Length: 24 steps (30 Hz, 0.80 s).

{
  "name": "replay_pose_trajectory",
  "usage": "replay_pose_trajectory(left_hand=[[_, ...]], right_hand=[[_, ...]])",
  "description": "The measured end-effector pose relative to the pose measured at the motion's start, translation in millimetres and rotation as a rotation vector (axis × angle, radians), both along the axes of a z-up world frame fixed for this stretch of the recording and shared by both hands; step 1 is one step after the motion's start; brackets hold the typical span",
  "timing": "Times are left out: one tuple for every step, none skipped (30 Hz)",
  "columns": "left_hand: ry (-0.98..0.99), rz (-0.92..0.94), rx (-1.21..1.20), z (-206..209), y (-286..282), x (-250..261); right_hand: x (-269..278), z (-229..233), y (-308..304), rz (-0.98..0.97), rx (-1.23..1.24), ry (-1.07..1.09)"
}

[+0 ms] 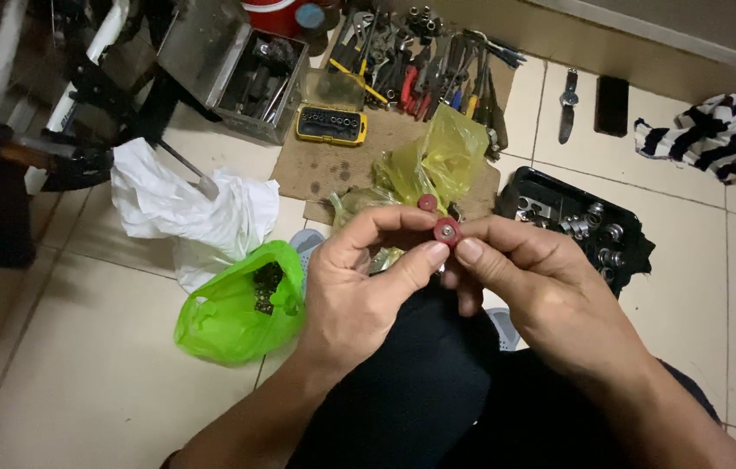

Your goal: The person picks up a small red mechanical part from a green bag and wipes it with a cloth. They then pick up a metal tool, wipe it with the cloth, and place it on the floor. Finally, they pick up a yellow tool case, wipe it with the cloth, and place it back on the floor.

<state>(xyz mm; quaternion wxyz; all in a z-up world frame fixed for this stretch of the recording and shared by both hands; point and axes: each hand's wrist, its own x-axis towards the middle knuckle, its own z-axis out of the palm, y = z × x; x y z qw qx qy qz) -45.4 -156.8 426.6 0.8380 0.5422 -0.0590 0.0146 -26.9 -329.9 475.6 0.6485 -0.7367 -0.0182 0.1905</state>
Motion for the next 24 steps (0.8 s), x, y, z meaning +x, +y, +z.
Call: replay_pose_trajectory(left_hand=[[0.0,0.0,0.0,0.3,-0.3,-0.1],[0.008,0.002,-0.01,0.6,-0.6,-0.2],[0.017,0.004,-0.02,1.0,-0.8,-0.1],[0.017,0.004,-0.02,1.7,-1.2,0.1],[0.019,0.017,-0.004,2.4,-1.7,0.2],[0.02,0.03,0.011,3.0,-2.2,0.2],[0.02,0.029,0.011,2.8,-2.1,0.6],[0.026,0.026,0.016,2.7,-2.2,1.0],[0.033,0.024,0.023,2.5,-2.1,1.2],[0.034,0.024,0.023,2.5,-2.1,1.4],[0.032,0.023,0.023,2.3,-2.2,1.3],[0.029,0.023,0.023,2.1,-2.1,1.3],[0.032,0.025,0.024,2.8,-2.5,1.0],[0.035,0.014,0.006,3.4,-2.6,0.8],[0.038,0.002,-0.012,4.0,-2.3,0.9],[0.039,0.004,-0.012,3.2,-1.7,1.1],[0.035,0.003,-0.001,2.5,-1.5,1.4],[0.03,0.002,0.009,1.8,-1.5,1.7],[0.031,0.003,0.009,2.2,-1.2,1.5],[0.034,-0.004,-0.013,2.6,-0.9,1.4],[0.038,-0.012,-0.034,3.1,-0.3,1.4],[0.039,-0.012,-0.034,1.7,0.3,2.1],[0.035,-0.015,-0.035,0.3,0.5,2.7],[0.031,-0.018,-0.036,-1.2,0.8,3.2]], right_hand=[[0.1,-0.5,-0.4,0.0,0.0,0.0],[0.2,-1.0,-0.8,-0.005,0.003,0.012],[0.4,-1.4,-1.1,-0.009,0.007,0.025],[0.8,0.2,0.0,-0.009,0.007,0.025],[0.9,1.8,1.2,-0.02,-0.038,0.044],[1.0,3.3,2.3,-0.032,-0.083,0.063],[1.1,2.4,1.8,-0.032,-0.084,0.062],[1.3,1.6,1.3,-0.024,-0.074,0.055],[1.3,0.6,0.9,-0.015,-0.063,0.048],[1.3,-0.1,0.3,-0.016,-0.063,0.048],[1.1,-0.9,-0.4,-0.01,-0.056,0.037],[1.0,-1.7,-0.9,-0.005,-0.049,0.026],[0.5,-0.9,-0.6,-0.003,-0.049,0.028],[0.0,-0.1,0.0,-0.014,-0.051,0.041],[-0.3,0.7,0.9,-0.025,-0.053,0.053],[-0.1,-0.4,1.1,-0.023,-0.053,0.054],[0.0,-1.3,1.0,-0.011,-0.055,0.034],[0.0,-2.2,0.7,0.002,-0.056,0.013],[0.2,-2.1,1.3,0.003,-0.057,0.013],[0.5,-2.0,1.9,-0.006,-0.081,0.012],[0.8,-1.9,2.7,-0.016,-0.104,0.012],[0.6,-1.6,3.3,-0.015,-0.104,0.013],[0.3,-1.2,3.5,-0.008,-0.104,0.001],[0.0,-0.9,3.8,-0.002,-0.103,-0.01]])
